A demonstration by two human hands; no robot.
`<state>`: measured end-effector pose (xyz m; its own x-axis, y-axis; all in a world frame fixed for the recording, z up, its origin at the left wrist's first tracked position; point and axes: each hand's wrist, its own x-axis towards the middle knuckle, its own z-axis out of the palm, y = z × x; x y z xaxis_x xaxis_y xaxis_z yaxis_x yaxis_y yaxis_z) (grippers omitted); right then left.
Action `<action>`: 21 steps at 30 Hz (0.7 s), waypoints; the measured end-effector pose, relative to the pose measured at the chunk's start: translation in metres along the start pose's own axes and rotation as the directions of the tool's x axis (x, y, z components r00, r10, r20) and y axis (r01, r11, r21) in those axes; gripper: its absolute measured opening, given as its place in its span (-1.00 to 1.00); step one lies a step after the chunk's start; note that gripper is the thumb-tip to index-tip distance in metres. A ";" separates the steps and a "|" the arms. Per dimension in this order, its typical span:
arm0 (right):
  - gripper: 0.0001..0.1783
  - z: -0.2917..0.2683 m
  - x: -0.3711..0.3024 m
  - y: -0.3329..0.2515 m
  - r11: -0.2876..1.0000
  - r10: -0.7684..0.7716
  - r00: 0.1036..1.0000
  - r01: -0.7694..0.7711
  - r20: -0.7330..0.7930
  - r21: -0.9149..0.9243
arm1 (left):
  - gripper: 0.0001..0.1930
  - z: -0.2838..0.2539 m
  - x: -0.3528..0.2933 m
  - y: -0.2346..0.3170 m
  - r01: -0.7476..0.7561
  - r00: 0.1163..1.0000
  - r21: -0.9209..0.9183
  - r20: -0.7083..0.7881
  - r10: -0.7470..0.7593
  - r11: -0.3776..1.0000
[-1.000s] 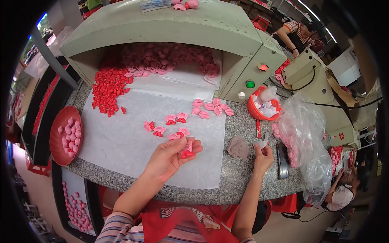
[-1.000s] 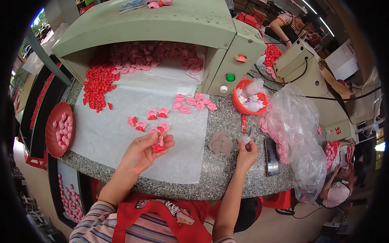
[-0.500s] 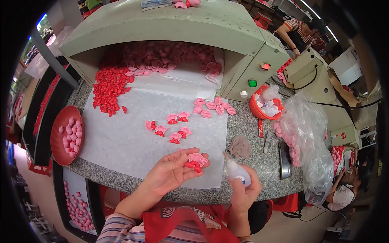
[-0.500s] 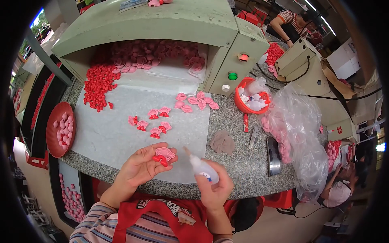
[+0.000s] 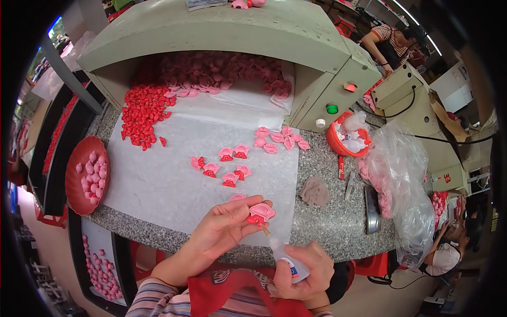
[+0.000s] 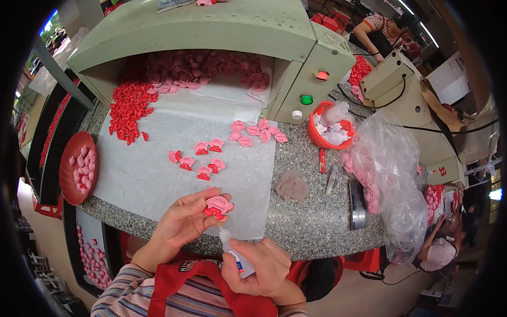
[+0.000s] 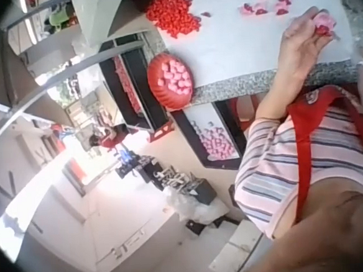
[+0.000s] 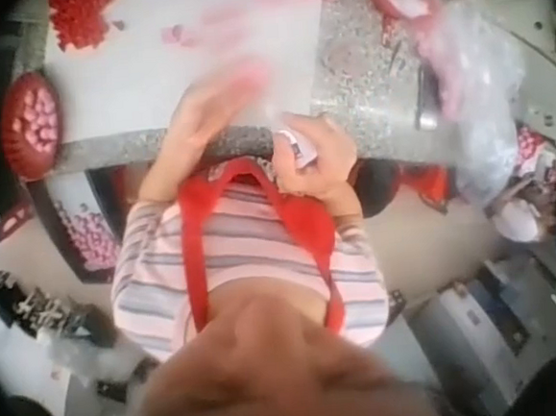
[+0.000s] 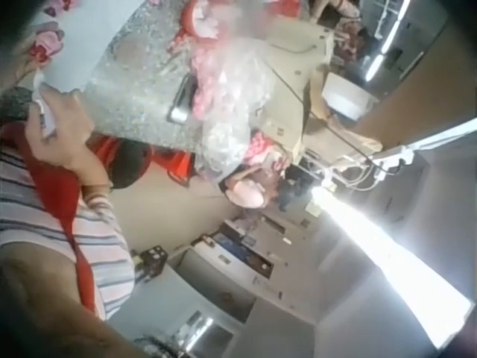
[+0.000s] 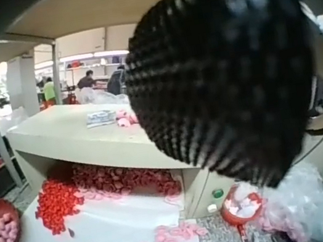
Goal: Manually assembling small pink toy components into plastic housings at a factory workstation.
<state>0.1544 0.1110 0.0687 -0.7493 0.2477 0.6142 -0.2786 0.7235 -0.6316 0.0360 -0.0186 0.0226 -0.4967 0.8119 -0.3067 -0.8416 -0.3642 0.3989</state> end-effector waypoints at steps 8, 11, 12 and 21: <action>-0.66 0.005 0.001 0.001 0.999 -0.026 1.000 0.027 0.016 -0.026 | -0.64 -0.002 0.001 -0.002 0.001 1.000 -0.001 -0.010 -0.001 1.000; -0.65 0.005 0.001 0.002 0.999 -0.033 0.999 0.033 0.019 -0.035 | -0.64 0.000 0.000 -0.001 0.004 1.000 0.008 -0.013 -0.004 1.000; -0.65 0.006 0.001 0.002 0.999 -0.033 0.999 0.033 0.018 -0.039 | -0.64 0.000 0.000 -0.001 0.004 1.000 0.005 -0.014 -0.004 1.000; -0.67 0.008 0.001 0.003 0.997 -0.063 0.998 0.063 0.000 -0.038 | -0.63 0.001 -0.001 0.000 0.013 1.000 0.016 -0.028 -0.012 1.000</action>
<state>0.1476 0.1081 0.0636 -0.7302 0.2020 0.6527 -0.3016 0.7618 -0.5733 0.0370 -0.0190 0.0233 -0.4923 0.8030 -0.3359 -0.8444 -0.3468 0.4084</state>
